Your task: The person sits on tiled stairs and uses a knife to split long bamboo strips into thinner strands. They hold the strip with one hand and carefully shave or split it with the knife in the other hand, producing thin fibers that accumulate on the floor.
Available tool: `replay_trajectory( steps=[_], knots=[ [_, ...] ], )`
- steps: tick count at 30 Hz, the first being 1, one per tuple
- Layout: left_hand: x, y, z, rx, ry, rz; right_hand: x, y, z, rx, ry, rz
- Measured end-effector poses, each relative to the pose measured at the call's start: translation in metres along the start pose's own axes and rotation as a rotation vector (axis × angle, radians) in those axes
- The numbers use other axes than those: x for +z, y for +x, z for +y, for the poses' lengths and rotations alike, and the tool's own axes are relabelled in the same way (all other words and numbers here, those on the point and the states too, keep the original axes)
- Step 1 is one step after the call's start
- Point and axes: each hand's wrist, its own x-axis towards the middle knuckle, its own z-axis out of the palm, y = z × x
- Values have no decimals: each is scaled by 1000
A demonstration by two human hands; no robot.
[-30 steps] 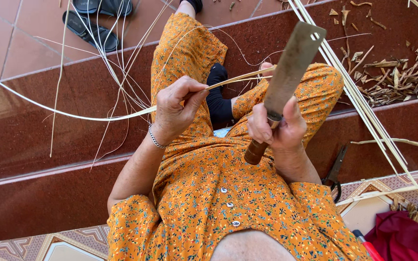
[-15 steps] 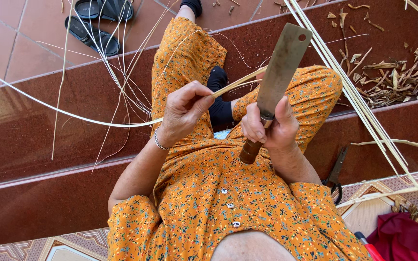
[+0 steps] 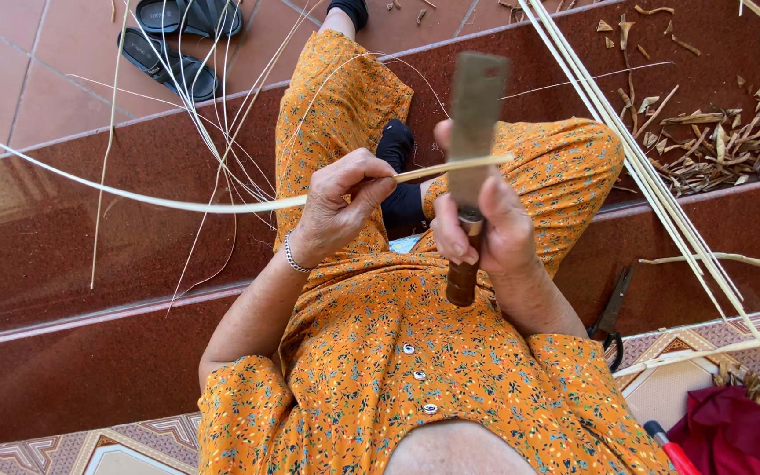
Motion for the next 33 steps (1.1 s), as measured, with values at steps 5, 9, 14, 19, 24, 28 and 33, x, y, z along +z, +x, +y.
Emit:
replay_trajectory(
  steps=[5, 9, 14, 19, 24, 28, 33],
  knots=[
    [-5, 1, 14, 7, 107, -6, -1, 1, -1, 199, 43, -50],
    [-2, 0, 16, 59, 146, 6, -5, 0, 4, 237, 105, -60],
    [6, -1, 11, 71, 140, 88, -4, -2, 13, 213, 189, -16],
    [10, 0, 8, 82, 176, 113, -5, 0, 15, 231, 254, -38],
    [12, 0, 8, 79, 176, 112, -8, 0, 21, 238, 255, -22],
    [13, -1, 7, 99, 142, 116, -13, -1, 30, 229, 263, -30],
    [9, -4, 9, 59, 105, 85, -14, -1, 35, 217, 181, -41]
  ],
)
